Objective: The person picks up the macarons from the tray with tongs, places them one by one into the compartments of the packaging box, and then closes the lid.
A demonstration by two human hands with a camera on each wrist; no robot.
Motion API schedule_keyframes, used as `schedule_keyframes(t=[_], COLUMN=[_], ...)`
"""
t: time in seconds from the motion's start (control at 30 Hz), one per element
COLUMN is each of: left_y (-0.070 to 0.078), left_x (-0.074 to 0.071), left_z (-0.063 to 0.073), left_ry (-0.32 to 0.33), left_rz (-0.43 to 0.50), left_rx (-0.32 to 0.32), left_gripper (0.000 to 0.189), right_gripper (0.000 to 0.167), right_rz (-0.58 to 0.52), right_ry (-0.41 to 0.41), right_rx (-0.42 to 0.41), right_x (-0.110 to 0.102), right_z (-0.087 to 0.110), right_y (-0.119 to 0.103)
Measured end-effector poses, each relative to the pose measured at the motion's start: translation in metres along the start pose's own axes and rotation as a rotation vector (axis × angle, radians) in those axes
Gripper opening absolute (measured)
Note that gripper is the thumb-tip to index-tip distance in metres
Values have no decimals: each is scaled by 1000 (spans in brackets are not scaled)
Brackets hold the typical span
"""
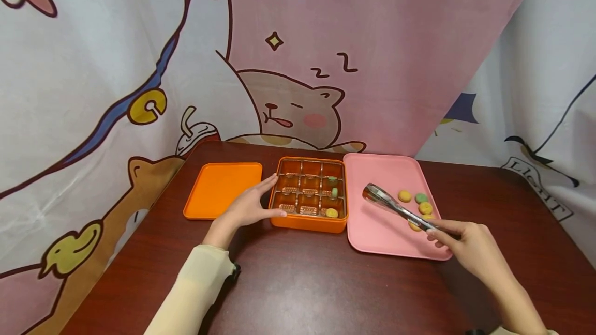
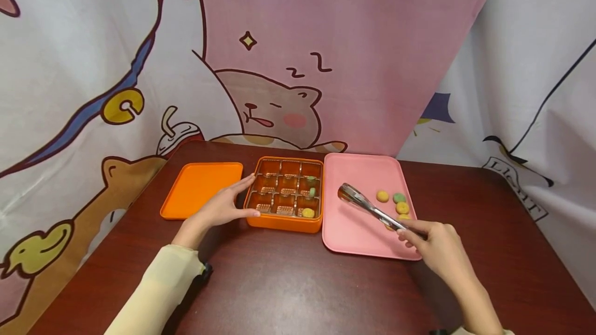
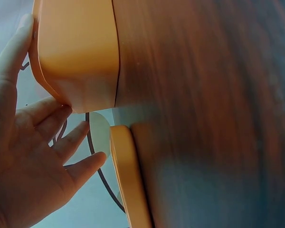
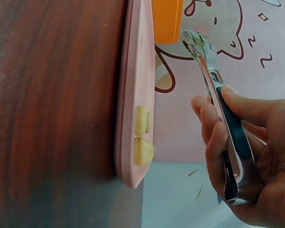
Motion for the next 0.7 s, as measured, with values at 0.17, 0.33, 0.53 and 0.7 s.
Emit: schedule_keyframes(t=[0.17,0.33,0.53,0.7], left_y=[-1,-1,1,1], left_x=[1,0,-1,0], left_z=[1,0,1,0], left_ry=[-4,3,-2,-1], left_rz=[-6,-2,-5,-3], left_rx=[6,5,10,10], left_gripper=[101,101,101,102], right_gripper=[22,17,13,13], right_rz=[-42,-66,-101,-126], right_ry=[-26,-46,-36,-34], right_rx=[-17,-23,-61,-94], right_x=[1,4,7,10], right_z=[-4,-11,-14,-18], right_y=[-10,-21,-32,-40])
Point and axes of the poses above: each hand's wrist, its own z-axis away from the middle knuckle, its own x-axis out of the palm, y = z × x, the point moved 4 cm from there along -z, towards the middle knuckle, and after that the axes turned 3 degrees about -y, right-handed, at the moved point
